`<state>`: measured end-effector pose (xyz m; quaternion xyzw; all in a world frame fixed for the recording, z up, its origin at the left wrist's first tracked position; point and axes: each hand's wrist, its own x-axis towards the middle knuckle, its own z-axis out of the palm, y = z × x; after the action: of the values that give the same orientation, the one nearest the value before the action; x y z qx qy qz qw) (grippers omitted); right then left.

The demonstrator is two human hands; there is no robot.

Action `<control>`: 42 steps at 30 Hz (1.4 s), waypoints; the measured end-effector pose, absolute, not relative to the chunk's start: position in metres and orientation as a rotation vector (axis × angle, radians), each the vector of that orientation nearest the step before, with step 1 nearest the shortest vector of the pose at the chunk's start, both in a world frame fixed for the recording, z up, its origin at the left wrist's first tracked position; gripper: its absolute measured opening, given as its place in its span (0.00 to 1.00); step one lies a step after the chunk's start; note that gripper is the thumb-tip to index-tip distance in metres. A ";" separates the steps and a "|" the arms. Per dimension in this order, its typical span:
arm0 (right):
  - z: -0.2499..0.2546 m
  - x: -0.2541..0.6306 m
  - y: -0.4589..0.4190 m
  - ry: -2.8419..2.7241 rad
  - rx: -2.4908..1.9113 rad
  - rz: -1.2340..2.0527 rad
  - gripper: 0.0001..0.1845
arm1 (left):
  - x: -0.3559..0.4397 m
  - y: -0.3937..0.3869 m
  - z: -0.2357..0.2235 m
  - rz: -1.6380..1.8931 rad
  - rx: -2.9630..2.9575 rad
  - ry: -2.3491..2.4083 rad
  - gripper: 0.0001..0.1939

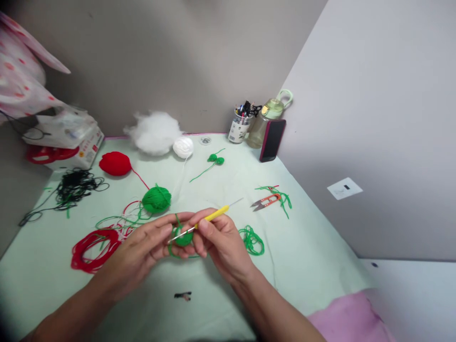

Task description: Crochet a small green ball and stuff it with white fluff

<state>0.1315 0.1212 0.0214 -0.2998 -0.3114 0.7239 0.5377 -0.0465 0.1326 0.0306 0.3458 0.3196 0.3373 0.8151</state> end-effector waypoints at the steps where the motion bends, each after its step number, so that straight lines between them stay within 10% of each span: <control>1: 0.020 0.132 0.121 -0.747 -0.727 1.730 0.11 | -0.047 0.133 0.029 0.721 0.729 0.675 0.21; 22: 0.000 0.116 0.110 -0.726 -0.830 1.830 0.14 | -0.042 0.136 0.000 0.714 0.734 0.750 0.17; 42: 0.009 0.121 0.121 -0.626 -0.843 1.646 0.10 | -0.053 0.139 0.015 0.843 0.834 0.834 0.35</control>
<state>0.1214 0.1205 0.0089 -0.3576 -0.2656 0.6983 0.5603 -0.0530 0.1390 0.0154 0.3815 0.3814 0.3856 0.7485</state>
